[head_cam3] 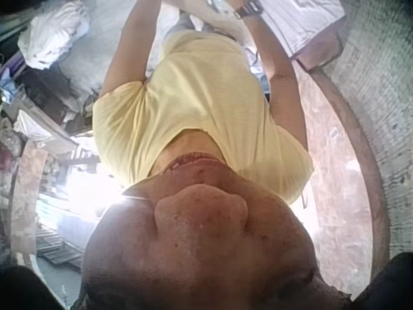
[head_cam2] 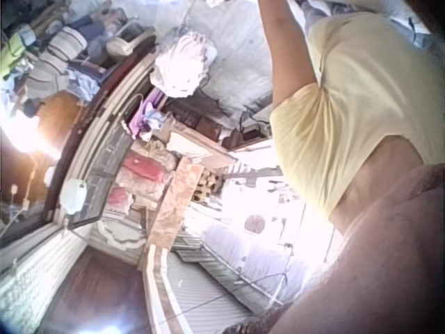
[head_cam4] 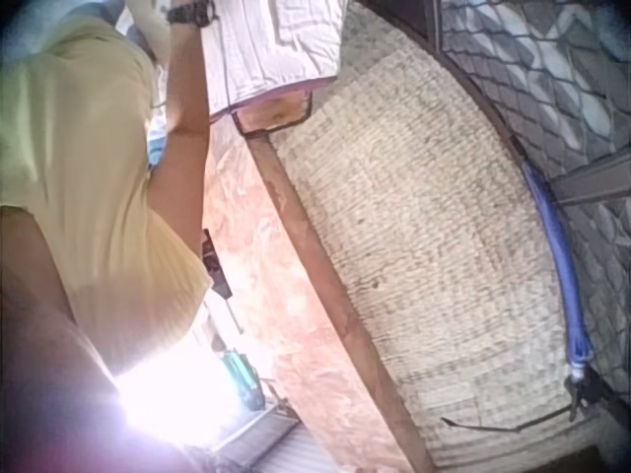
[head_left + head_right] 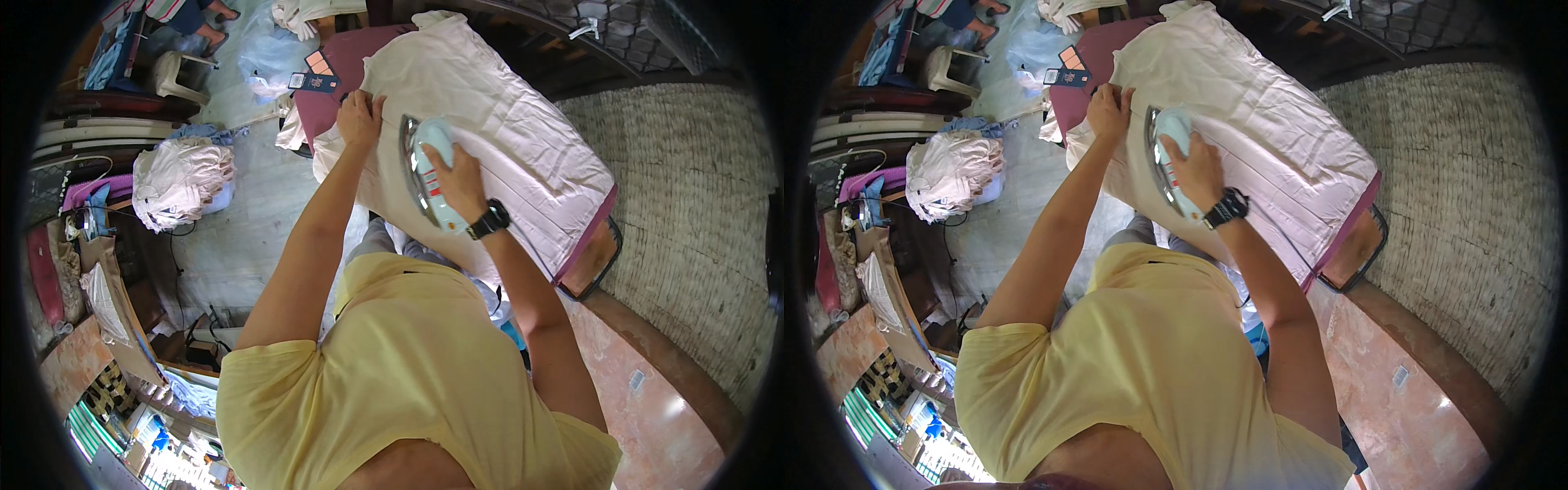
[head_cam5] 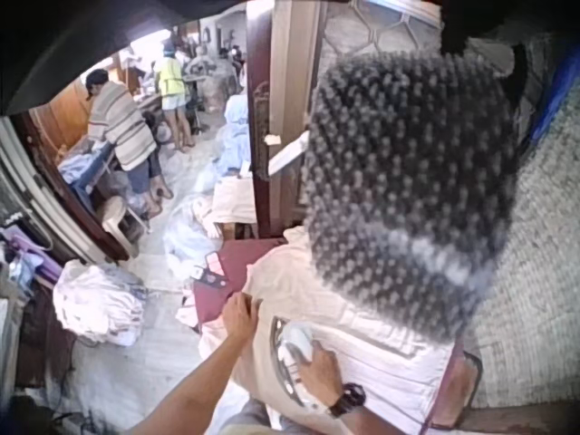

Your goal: The person irons a light-colored shirt on an ironing board using an iron, smoothing the fabric with their hands and pressing the iron over different sections of the garment.

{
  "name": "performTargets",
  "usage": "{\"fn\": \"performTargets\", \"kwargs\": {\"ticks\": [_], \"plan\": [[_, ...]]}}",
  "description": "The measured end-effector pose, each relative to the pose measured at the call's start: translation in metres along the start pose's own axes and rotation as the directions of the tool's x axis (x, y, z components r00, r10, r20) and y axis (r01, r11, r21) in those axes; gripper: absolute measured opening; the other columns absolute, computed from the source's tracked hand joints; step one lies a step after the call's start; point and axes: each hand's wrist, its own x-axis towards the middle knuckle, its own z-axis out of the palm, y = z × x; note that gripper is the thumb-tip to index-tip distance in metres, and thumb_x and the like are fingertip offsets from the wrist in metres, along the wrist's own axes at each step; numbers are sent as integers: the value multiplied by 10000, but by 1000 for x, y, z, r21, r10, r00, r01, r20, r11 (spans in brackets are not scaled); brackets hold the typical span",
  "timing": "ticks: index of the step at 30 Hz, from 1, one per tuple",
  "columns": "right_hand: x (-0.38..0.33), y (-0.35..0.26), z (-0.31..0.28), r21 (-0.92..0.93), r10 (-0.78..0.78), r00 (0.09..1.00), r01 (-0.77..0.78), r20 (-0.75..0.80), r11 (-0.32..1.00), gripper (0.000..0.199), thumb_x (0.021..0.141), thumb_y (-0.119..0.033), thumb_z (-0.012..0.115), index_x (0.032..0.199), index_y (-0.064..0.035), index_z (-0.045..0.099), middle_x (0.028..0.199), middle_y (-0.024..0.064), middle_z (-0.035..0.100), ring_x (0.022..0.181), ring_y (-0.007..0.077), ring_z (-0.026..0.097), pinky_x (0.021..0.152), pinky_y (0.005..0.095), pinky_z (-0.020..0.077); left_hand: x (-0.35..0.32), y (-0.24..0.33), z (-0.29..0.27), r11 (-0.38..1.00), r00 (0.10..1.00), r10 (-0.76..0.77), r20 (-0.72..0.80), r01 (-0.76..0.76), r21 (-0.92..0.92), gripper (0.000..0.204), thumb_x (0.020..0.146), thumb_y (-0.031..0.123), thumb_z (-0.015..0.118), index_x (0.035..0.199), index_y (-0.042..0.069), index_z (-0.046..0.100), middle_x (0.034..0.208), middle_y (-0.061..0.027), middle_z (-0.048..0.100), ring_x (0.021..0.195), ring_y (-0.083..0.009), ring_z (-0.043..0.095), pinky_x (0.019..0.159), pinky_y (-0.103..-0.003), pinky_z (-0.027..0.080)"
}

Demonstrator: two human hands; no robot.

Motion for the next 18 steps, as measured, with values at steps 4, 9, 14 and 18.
{"fn": "performTargets", "kwargs": {"ticks": [4,9,14,18], "plan": [[-11,-5,66,-19,-7,992,5,-129,1000,509,926,-435,570,922,73,552,775,315,629,751,473,636,657,525,504,2,-6,1,999,1000,-28,-13,28,-30,290,882,371,649,863,99,549,808,-67,585,752,-283,591,633,-424,451],[-13,-28,81,83,79,993,-71,-88,994,490,935,-398,569,922,90,531,795,357,603,790,521,601,675,552,476,5,-9,1,995,998,-58,-25,56,-80,257,886,325,650,859,88,555,808,-78,591,741,-297,597,631,-433,461],[-6,-42,105,79,97,980,-84,-172,993,468,936,-386,570,909,78,511,750,347,601,745,510,610,629,553,482,7,-10,-4,977,996,-83,22,86,-196,213,902,274,631,869,76,559,817,-97,585,747,-319,597,632,-444,458],[-4,-58,117,112,235,947,-215,-217,970,462,936,-389,576,902,69,526,743,320,617,735,495,623,615,549,485,7,-12,-4,979,999,-32,15,34,-202,165,933,226,585,890,67,569,844,-115,578,748,-333,591,635,-442,455]]}}
